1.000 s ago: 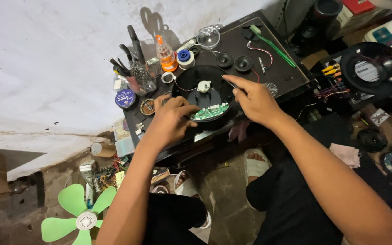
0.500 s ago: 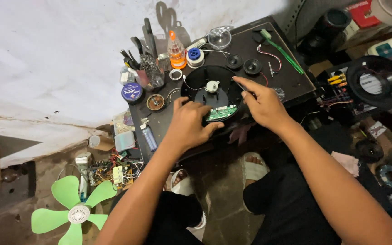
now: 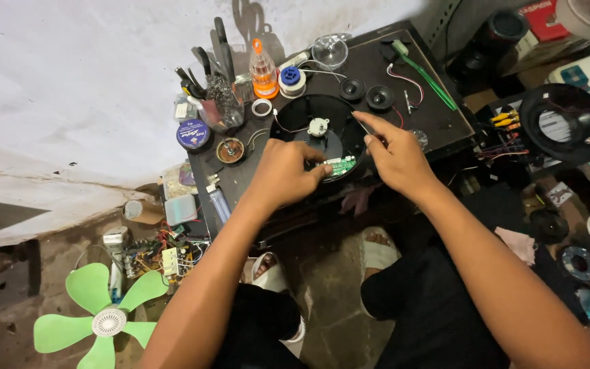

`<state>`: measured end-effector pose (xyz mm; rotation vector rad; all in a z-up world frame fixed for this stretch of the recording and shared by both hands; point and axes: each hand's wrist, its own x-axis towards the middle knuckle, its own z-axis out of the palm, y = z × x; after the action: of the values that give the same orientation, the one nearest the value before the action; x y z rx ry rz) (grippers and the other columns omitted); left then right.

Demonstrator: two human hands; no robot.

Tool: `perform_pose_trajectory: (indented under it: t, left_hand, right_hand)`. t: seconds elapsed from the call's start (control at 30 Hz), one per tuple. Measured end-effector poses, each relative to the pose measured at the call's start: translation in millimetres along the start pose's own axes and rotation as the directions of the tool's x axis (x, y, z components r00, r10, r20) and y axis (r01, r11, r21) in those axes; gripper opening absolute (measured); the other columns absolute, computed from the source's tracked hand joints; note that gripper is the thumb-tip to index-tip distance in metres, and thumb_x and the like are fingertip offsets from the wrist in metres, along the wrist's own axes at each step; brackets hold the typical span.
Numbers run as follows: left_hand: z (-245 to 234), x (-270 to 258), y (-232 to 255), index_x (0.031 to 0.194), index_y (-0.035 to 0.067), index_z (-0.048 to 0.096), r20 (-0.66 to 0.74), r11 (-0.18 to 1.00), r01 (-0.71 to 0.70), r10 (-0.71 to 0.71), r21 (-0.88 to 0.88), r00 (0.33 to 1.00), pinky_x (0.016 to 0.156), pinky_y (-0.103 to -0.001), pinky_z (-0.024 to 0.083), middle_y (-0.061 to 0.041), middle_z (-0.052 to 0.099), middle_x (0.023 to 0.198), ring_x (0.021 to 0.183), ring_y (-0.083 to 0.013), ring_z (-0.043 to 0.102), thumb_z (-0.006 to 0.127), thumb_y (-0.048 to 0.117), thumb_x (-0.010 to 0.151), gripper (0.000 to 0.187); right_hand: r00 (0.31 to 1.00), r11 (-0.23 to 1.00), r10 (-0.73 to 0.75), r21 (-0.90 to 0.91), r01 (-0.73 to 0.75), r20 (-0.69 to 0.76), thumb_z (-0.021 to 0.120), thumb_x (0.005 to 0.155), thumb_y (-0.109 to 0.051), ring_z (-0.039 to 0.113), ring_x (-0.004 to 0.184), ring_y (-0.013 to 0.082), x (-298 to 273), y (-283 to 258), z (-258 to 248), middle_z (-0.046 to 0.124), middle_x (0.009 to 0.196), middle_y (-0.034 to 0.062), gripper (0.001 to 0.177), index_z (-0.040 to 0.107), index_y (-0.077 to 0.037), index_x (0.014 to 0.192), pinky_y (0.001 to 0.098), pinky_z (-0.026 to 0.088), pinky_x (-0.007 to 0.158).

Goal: The person uses a screwdriver to manipulate components inside a black circular electronic device, likely a speaker. They adjust wires and a circuit board within the casing, then flip the device over to inspect the exterior.

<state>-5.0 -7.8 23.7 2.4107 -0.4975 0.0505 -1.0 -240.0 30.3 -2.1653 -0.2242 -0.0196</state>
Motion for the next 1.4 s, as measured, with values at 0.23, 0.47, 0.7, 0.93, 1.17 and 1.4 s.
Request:
perform_pose_trajectory:
  t: [0.23,0.47,0.7,0.93,1.17,1.4]
  left_hand:
    - [-10,1,10,0.093,0.012,0.082,-0.028,0.996,-0.003,0.000,-0.086,1.000,0.081,-0.044,0.055,-0.012,0.076,0.077,0.078,-0.0358,0.074,0.073,0.035,0.088,0.025]
    - [-29,-6,15,0.105,0.008,0.080,0.045,0.997,-0.031,0.034,-0.071,0.998,0.087,-0.046,0.054,-0.013,0.078,0.090,0.090,-0.0383,0.074,0.076,0.036,0.087,0.034]
    - [-36,-12,23,0.114,0.004,0.077,0.150,0.998,-0.062,0.062,-0.003,0.987,0.099,-0.050,0.047,-0.017,0.077,0.098,0.098,-0.0421,0.071,0.080,0.040,0.083,0.048]
    - [-18,-10,16,0.113,0.011,0.078,0.132,0.998,-0.005,-0.003,0.059,0.991,0.092,-0.045,0.049,-0.011,0.077,0.097,0.092,-0.0399,0.071,0.078,0.046,0.080,0.048]
    - [-15,-8,37,0.109,0.011,0.079,0.159,0.997,0.072,-0.072,0.010,0.985,0.085,-0.048,0.054,-0.015,0.075,0.095,0.092,-0.0434,0.071,0.066,0.043,0.089,0.040]
    - [12,13,17,0.100,0.016,0.082,0.194,0.990,0.142,-0.142,0.013,0.971,0.076,-0.045,0.060,-0.009,0.077,0.083,0.085,-0.0368,0.076,0.069,0.031,0.084,0.025]
  right_hand:
    - [0.998,0.998,0.060,0.018,-0.059,-0.037,0.055,0.098,-0.007,0.062,0.069,0.0187,19,36,-4,0.069,0.073,0.0077,0.047,0.069,-0.025,0.139,0.0360,0.052,0.065]
    - [0.958,0.970,0.238,-0.088,-0.226,0.162,0.059,0.092,-0.007,0.065,0.066,0.0245,22,43,-23,0.071,0.070,0.0133,0.045,0.072,-0.017,0.133,0.0372,0.051,0.064]
    - [0.965,0.980,0.195,-0.071,-0.185,0.174,0.056,0.093,0.000,0.068,0.076,0.0297,19,42,-29,0.074,0.086,0.0234,0.044,0.070,-0.007,0.134,0.0433,0.053,0.074]
    - [0.952,0.962,0.245,-0.168,-0.215,0.183,0.055,0.096,-0.005,0.073,0.099,0.0425,14,24,-18,0.077,0.104,0.0220,0.045,0.070,-0.014,0.138,0.0482,0.055,0.089]
    - [0.976,0.981,0.189,0.056,-0.184,-0.108,0.057,0.097,-0.014,0.066,0.064,0.0182,22,38,7,0.070,0.073,0.0032,0.045,0.069,-0.031,0.136,0.0319,0.053,0.065]
    - [0.929,0.998,0.031,0.067,-0.007,-0.369,0.051,0.102,-0.004,0.063,0.077,0.0207,14,17,28,0.065,0.076,0.0095,0.047,0.063,-0.019,0.145,0.0375,0.054,0.075]
